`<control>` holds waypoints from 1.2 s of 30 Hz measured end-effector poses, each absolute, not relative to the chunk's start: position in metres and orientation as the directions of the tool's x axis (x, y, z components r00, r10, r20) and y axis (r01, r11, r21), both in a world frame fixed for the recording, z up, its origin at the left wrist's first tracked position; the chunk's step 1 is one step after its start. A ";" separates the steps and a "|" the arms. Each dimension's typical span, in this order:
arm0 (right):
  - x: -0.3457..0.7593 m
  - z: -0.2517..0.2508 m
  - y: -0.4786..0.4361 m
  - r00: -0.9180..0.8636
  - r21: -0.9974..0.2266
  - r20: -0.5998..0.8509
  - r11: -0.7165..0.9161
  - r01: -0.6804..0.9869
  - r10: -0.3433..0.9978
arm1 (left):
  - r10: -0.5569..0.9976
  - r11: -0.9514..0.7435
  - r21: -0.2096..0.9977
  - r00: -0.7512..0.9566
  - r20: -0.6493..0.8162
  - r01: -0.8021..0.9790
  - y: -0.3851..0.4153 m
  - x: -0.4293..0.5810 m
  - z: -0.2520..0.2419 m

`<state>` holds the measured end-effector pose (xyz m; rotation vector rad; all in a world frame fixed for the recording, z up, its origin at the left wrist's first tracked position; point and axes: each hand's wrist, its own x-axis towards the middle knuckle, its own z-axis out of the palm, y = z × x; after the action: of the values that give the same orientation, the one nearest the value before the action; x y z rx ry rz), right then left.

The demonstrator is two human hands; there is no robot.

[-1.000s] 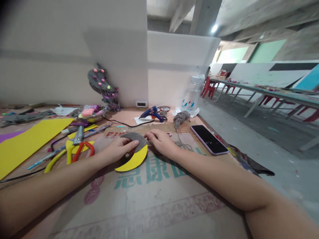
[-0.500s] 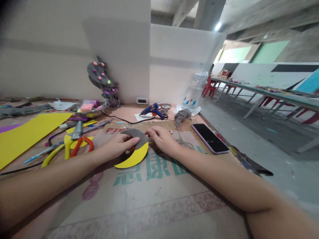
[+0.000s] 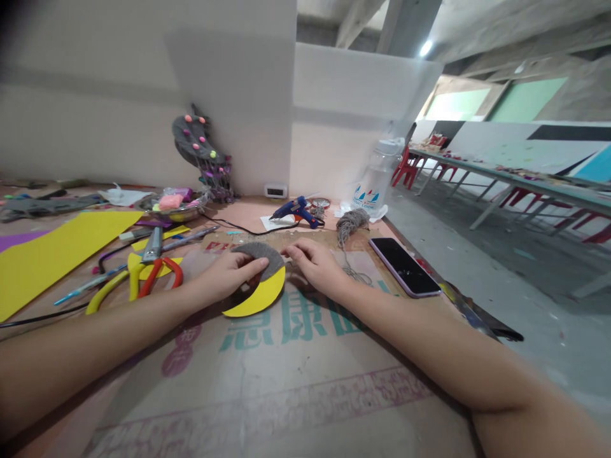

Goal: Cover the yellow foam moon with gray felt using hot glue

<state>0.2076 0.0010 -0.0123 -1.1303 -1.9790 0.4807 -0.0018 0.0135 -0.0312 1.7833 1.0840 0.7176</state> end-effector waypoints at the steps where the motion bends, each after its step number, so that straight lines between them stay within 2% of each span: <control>1: 0.208 -0.013 0.001 -0.280 -0.700 0.417 0.502 0.508 0.865 | 0.898 -0.203 0.908 0.439 0.023 0.368 0.013 -0.002 -0.031; 5: 0.207 -0.014 0.000 -0.262 -0.910 0.222 0.296 0.290 0.939 | 0.909 -0.210 0.897 0.415 0.034 0.389 0.013 -0.002 -0.029; 10: 0.203 -0.014 0.000 -0.290 -0.950 0.110 0.186 0.250 0.951 | 0.926 -0.234 0.868 0.373 0.062 0.437 0.011 -0.002 -0.022; 18: 0.205 -0.020 0.001 -0.258 -0.922 0.130 0.212 0.325 0.957 | 0.934 -0.258 0.850 0.345 0.097 0.459 0.008 0.000 -0.019; 29: 0.203 -0.018 -0.003 -0.295 -0.900 0.142 0.247 0.359 0.945 | 0.913 -0.276 0.847 0.399 0.083 0.455 0.010 -0.001 -0.021; 36: 0.203 -0.019 -0.002 -0.290 -0.925 0.166 0.251 0.286 0.942 | 0.911 -0.241 0.880 0.407 0.061 0.409 0.008 0.000 -0.020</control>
<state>0.2026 -0.0022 -0.0193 -1.1353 -1.7412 1.0594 0.0002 0.0084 -0.0202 1.8270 1.1382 0.7573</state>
